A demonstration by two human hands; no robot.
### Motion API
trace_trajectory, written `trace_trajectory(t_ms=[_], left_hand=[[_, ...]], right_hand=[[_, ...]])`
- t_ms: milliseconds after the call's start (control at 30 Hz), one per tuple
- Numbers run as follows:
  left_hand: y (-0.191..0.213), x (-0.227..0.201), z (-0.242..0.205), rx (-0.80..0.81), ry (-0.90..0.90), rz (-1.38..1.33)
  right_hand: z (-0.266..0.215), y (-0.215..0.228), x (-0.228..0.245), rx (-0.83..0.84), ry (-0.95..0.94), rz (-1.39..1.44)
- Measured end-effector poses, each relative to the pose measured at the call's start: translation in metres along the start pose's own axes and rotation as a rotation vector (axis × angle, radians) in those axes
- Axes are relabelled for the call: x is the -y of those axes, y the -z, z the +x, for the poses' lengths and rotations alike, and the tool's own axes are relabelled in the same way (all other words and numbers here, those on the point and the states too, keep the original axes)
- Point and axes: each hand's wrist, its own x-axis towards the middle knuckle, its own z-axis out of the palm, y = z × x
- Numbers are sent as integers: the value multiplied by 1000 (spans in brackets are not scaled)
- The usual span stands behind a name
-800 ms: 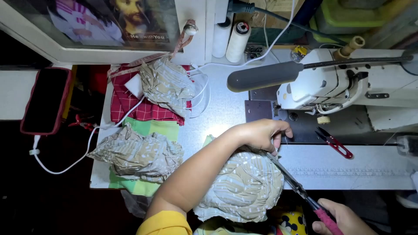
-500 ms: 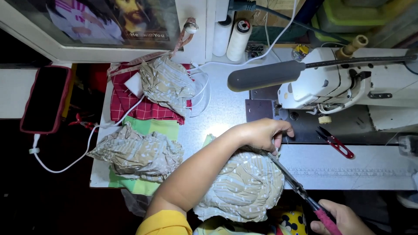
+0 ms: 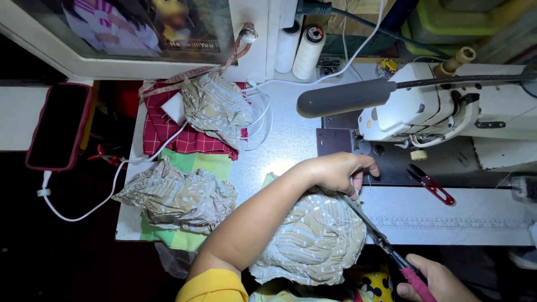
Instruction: Trimming excess fabric from sewn items using scissors at a sewing workstation
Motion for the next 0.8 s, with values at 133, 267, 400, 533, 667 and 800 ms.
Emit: trace_trajectory(t_ms=[133,267,400,533,667,800], left_hand=[[1,-5,-3,3,11,-1],[-1,1,0,-9,-23,-14],[-3,-2,-1,-1,-25,-10],[-10,7,7,-22,-60,38],[-8,0,4,-19,-26,41],[10,-30,-24,-22,112,143]], right_hand=[[9,5,-3,17,73,73],[19,17,-13,-41,53,-150],[26,23,-28,-31,83,-16],[20,22,-17,-30,85,-20],[25,19,-28,-63,7,-4],[24,19,-27,-109,33,-79]])
